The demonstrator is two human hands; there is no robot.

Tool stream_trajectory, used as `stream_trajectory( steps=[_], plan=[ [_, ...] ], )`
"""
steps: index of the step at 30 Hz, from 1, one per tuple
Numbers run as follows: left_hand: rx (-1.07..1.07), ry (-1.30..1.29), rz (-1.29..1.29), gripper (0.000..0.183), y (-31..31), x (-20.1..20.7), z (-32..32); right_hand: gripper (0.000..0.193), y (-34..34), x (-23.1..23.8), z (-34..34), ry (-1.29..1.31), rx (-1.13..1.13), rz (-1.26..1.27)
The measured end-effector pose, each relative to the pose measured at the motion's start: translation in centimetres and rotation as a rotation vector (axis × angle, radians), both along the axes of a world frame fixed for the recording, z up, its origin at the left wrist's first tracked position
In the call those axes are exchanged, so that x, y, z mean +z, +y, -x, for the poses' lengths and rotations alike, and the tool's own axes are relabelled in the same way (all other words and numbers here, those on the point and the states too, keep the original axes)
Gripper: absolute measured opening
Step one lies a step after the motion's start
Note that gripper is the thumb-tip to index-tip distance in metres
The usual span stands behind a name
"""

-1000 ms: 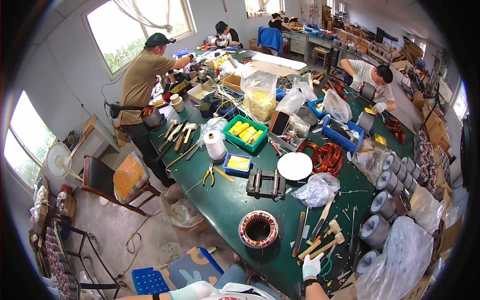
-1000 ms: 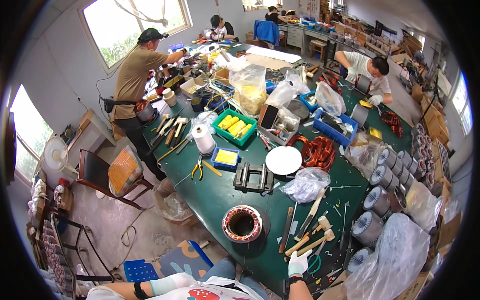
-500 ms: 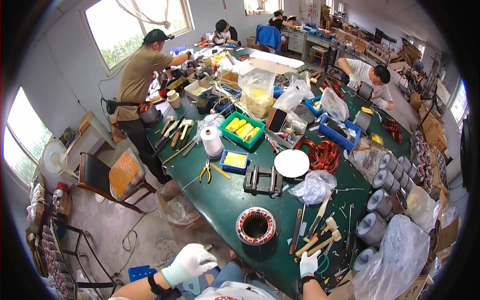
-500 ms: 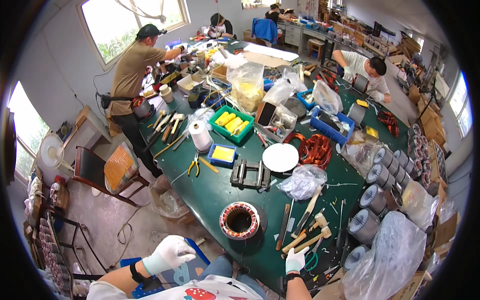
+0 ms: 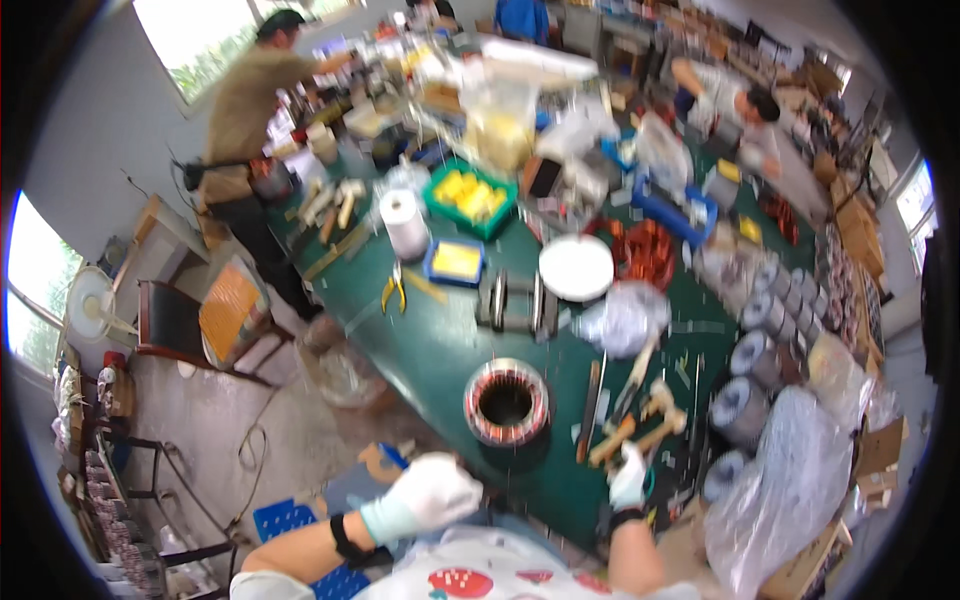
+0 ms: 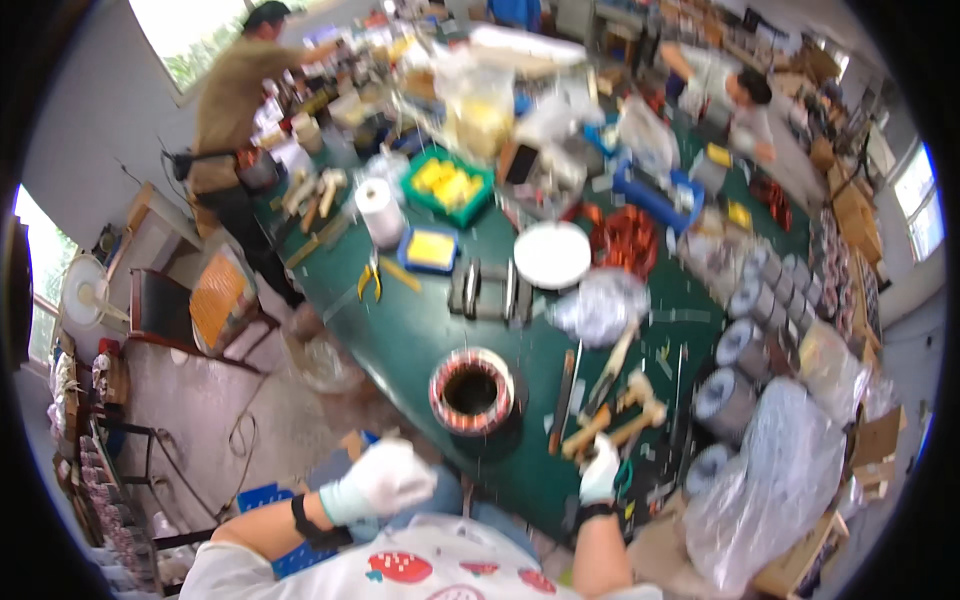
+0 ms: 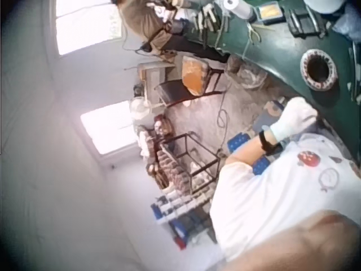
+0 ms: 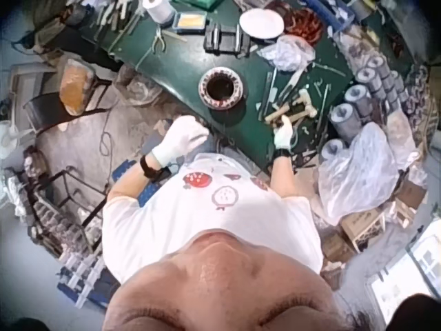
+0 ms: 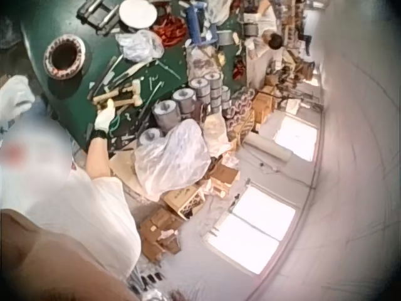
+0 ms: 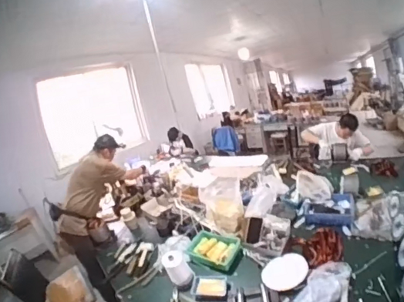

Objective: Repairing and assembling an electric motor stator by inserting and shaping copper coils.

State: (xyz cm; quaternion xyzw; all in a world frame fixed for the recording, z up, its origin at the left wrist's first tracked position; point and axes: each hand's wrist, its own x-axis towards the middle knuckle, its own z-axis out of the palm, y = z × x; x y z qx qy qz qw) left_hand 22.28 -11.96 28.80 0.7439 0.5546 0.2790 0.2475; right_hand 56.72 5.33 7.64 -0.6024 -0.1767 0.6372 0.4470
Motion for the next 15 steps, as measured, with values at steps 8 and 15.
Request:
stream_trajectory(
  steps=[8, 15],
  plan=[
    [0.628, 0.021, 0.112, 0.111, 5.4, -9.9, -0.7, 0.022, 3.9, 14.0, -1.9, 0.217, 0.247, 0.032],
    [0.664, -0.164, 0.111, 0.122, 6.8, -14.3, -1.3, 0.023, -0.6, 21.4, 3.8, -0.179, 0.995, 0.414]
  ],
)
